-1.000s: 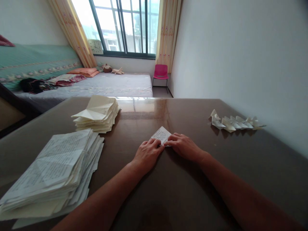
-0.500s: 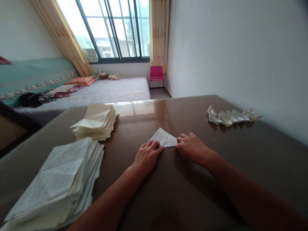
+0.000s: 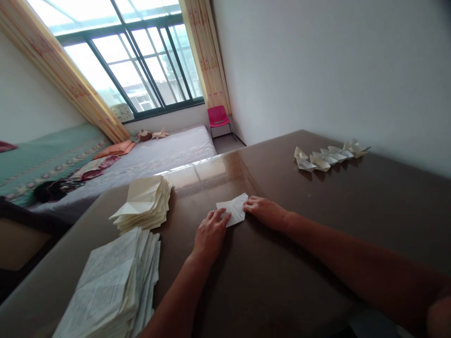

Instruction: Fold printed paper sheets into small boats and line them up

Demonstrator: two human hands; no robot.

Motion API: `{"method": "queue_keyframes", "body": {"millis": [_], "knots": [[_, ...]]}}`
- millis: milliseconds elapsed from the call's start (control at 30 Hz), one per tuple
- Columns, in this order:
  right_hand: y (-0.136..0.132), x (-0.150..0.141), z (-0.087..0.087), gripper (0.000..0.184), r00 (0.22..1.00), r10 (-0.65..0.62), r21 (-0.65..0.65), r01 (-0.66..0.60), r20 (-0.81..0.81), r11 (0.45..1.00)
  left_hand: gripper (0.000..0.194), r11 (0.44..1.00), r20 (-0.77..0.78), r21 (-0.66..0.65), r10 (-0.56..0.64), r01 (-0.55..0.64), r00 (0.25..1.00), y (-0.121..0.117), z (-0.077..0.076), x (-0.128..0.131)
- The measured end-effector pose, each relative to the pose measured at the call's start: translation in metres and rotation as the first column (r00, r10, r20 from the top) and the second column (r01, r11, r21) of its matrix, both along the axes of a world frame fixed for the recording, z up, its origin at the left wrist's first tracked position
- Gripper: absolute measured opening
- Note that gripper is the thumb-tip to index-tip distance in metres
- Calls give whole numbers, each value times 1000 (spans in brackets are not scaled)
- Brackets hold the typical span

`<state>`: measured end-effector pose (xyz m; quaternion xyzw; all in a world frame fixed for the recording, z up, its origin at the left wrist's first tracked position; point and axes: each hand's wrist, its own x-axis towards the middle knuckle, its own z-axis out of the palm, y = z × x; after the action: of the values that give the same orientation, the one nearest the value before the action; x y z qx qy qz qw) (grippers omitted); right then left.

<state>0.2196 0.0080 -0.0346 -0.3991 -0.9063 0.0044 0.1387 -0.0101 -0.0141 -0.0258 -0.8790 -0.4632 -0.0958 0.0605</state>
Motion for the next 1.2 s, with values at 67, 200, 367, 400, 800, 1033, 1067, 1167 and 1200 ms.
{"method": "queue_keyframes", "body": {"millis": [67,200,367,400,800,1033,1067,1167,1200], "knots": [[5,4,-3,18,998,26,-15,-27,-61,1000,31,999,4,20,-31,31,1000,-1,5,1],[6,9,-2,22,988,57,-35,-63,-147,997,23,992,7,3,-130,130,991,-6,14,5],[4,12,2,21,968,119,-67,-137,-221,988,27,969,17,-46,-241,241,970,-13,16,10],[4,13,2,22,964,133,-80,-155,-228,985,26,965,31,-66,-251,252,968,-13,15,10],[-1,9,7,19,950,59,-227,-133,-305,965,27,968,335,-247,135,-51,932,15,-13,15],[-1,-6,-8,19,946,-142,-240,71,-292,968,29,956,373,-254,236,-146,897,17,-17,19],[-1,-7,-9,18,946,-160,-235,94,-282,967,27,955,387,-260,241,-145,890,17,-17,19],[-3,-10,-9,18,947,-202,-226,145,-251,963,23,949,415,-277,256,-147,873,17,-15,18],[-3,-11,-9,18,947,-211,-224,157,-242,962,22,950,416,-274,260,-152,872,17,-14,18]]}}
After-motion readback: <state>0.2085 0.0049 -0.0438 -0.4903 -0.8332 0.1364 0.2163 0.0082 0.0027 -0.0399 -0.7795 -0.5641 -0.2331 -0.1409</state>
